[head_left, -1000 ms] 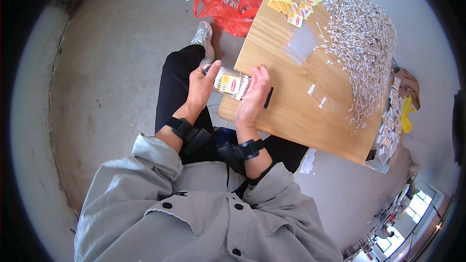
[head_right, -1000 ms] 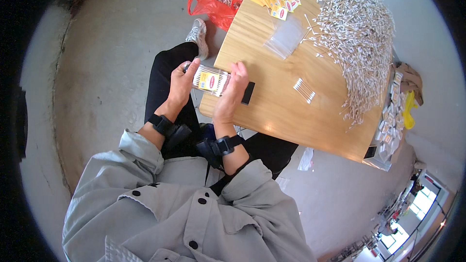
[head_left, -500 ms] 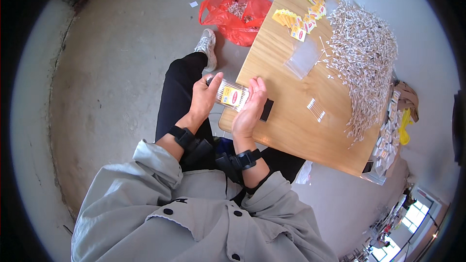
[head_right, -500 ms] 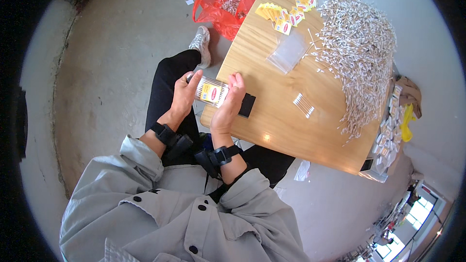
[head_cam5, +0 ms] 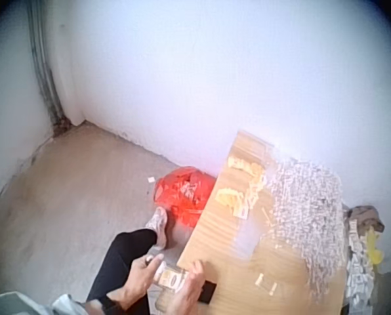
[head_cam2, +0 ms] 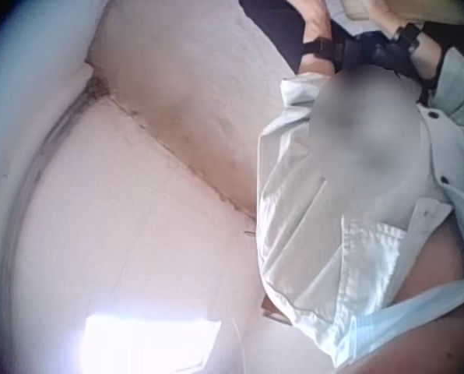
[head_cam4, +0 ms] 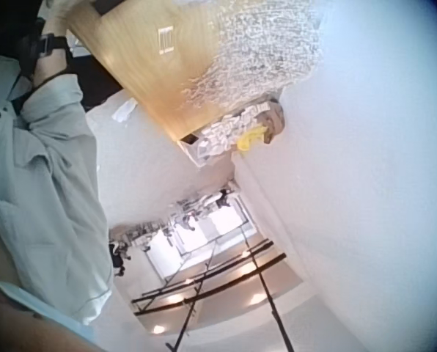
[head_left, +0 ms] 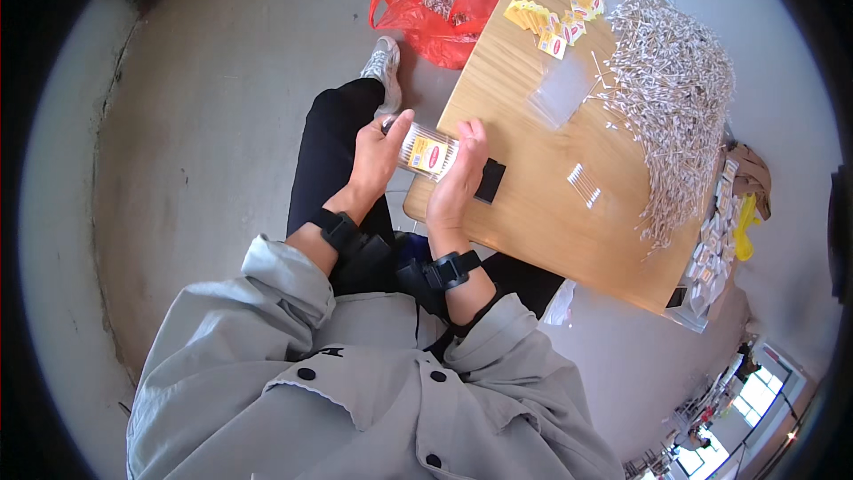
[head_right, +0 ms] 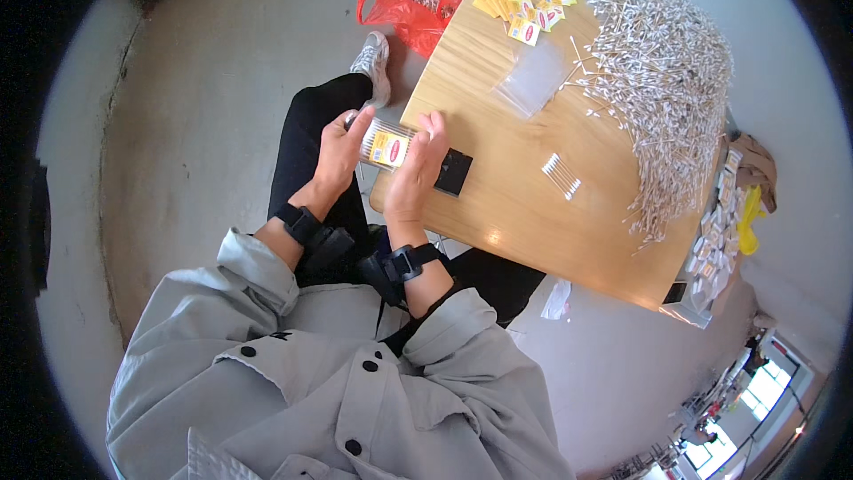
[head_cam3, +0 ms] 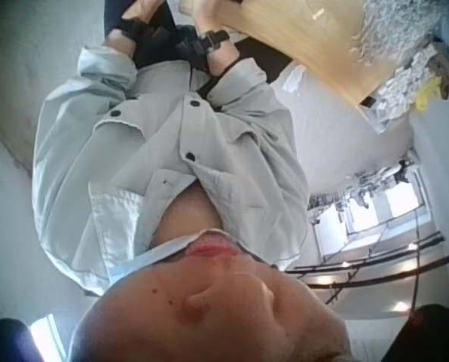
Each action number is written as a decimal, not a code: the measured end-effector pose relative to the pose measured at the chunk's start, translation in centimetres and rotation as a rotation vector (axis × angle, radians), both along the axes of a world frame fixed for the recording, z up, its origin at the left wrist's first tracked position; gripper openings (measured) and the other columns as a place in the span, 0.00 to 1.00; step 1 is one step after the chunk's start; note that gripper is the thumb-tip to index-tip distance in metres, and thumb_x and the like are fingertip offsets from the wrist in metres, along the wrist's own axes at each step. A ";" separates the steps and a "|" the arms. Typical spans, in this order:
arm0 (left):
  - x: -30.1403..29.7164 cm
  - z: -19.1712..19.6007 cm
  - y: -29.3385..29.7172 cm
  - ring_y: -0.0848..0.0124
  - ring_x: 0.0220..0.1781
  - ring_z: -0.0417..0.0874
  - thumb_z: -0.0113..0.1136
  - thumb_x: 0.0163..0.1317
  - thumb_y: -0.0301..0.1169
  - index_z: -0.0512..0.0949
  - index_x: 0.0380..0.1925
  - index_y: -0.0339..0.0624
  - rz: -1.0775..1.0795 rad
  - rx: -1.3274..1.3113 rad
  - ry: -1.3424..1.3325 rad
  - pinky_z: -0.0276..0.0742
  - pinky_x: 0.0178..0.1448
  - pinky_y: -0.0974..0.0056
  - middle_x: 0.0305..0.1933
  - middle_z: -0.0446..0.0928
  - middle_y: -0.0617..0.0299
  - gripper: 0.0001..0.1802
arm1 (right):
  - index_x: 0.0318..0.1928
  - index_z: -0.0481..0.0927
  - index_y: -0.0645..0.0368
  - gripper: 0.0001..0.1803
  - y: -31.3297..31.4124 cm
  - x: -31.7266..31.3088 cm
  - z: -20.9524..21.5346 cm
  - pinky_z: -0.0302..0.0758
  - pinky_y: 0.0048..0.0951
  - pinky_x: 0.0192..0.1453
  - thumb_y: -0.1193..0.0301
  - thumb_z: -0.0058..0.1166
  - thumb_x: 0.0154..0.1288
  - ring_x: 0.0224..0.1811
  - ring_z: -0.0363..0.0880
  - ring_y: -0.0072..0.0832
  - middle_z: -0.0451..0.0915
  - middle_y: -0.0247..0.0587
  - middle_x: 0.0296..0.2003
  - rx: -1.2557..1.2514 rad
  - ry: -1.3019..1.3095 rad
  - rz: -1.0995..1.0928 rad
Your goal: Organizing and packaging cotton swabs into small plastic bags.
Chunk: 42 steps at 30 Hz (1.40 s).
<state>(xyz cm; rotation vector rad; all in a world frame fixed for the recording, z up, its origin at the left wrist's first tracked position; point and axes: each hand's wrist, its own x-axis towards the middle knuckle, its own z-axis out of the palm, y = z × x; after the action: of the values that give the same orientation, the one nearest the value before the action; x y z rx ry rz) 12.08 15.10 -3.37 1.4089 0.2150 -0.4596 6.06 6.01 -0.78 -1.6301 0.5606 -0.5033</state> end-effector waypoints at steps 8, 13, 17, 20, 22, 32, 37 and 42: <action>-2.1 0.6 4.3 0.83 0.20 0.64 0.64 0.63 0.38 0.72 0.28 0.47 0.078 -0.130 0.097 0.57 0.26 0.76 0.20 0.70 0.72 0.12 | 0.66 0.56 0.70 0.32 -0.2 -1.4 -1.6 0.49 0.36 0.75 0.54 0.29 0.77 0.68 0.59 0.34 0.61 0.54 0.62 0.175 -0.084 -0.032; -4.5 2.2 1.5 0.79 0.34 0.75 0.68 0.58 0.37 0.75 0.45 0.42 0.269 -0.216 0.324 0.68 0.40 0.73 0.33 0.77 0.69 0.19 | 0.61 0.61 0.71 0.31 0.3 -1.3 -1.3 0.55 0.35 0.73 0.54 0.26 0.77 0.66 0.60 0.37 0.60 0.51 0.64 0.191 -0.116 -0.038; -4.9 1.9 0.3 0.77 0.40 0.79 0.68 0.59 0.32 0.77 0.45 0.39 0.208 -0.357 0.241 0.74 0.47 0.70 0.40 0.80 0.65 0.16 | 0.65 0.57 0.69 0.33 -0.5 -1.4 -1.2 0.50 0.36 0.75 0.51 0.27 0.77 0.68 0.59 0.37 0.60 0.53 0.64 0.353 -0.141 -0.014; -5.2 1.8 -0.5 0.77 0.41 0.79 0.67 0.60 0.30 0.78 0.43 0.38 0.282 -0.382 0.262 0.75 0.47 0.69 0.41 0.81 0.64 0.13 | 0.67 0.55 0.68 0.34 -1.5 -2.0 -1.1 0.48 0.37 0.77 0.50 0.28 0.77 0.69 0.58 0.37 0.60 0.54 0.64 0.356 -0.133 0.036; -5.1 1.5 -0.5 0.77 0.41 0.79 0.66 0.60 0.29 0.79 0.43 0.37 0.306 -0.422 0.273 0.76 0.46 0.69 0.41 0.81 0.64 0.13 | 0.67 0.54 0.66 0.34 -1.3 -2.1 -1.3 0.48 0.37 0.76 0.49 0.27 0.77 0.70 0.57 0.37 0.59 0.53 0.65 0.205 -0.108 0.070; -4.2 1.4 0.6 0.75 0.36 0.81 0.68 0.58 0.27 0.80 0.39 0.31 0.238 -0.411 0.298 0.78 0.42 0.67 0.37 0.82 0.59 0.12 | 0.65 0.57 0.67 0.34 3.0 1.3 -0.1 0.50 0.39 0.73 0.50 0.24 0.76 0.68 0.58 0.40 0.63 0.52 0.64 0.220 -0.010 0.056; -3.3 2.2 2.2 0.76 0.35 0.81 0.69 0.57 0.29 0.81 0.38 0.32 0.222 -0.320 0.177 0.77 0.40 0.69 0.36 0.82 0.60 0.13 | 0.66 0.56 0.67 0.33 4.4 2.0 1.6 0.52 0.38 0.71 0.50 0.26 0.76 0.68 0.58 0.40 0.63 0.53 0.64 0.216 -0.041 0.089; -2.5 6.5 4.7 0.74 0.41 0.81 0.67 0.59 0.29 0.78 0.44 0.33 0.203 -0.334 0.085 0.77 0.45 0.69 0.41 0.81 0.61 0.15 | 0.67 0.54 0.67 0.32 6.1 2.7 6.1 0.41 0.37 0.76 0.53 0.25 0.77 0.70 0.54 0.34 0.60 0.54 0.65 0.437 -0.199 0.206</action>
<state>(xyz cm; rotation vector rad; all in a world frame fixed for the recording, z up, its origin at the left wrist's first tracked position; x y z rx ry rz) 9.61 19.76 3.09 1.0299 0.3305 -0.3681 8.72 12.09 5.37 -1.1887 0.3209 -0.3548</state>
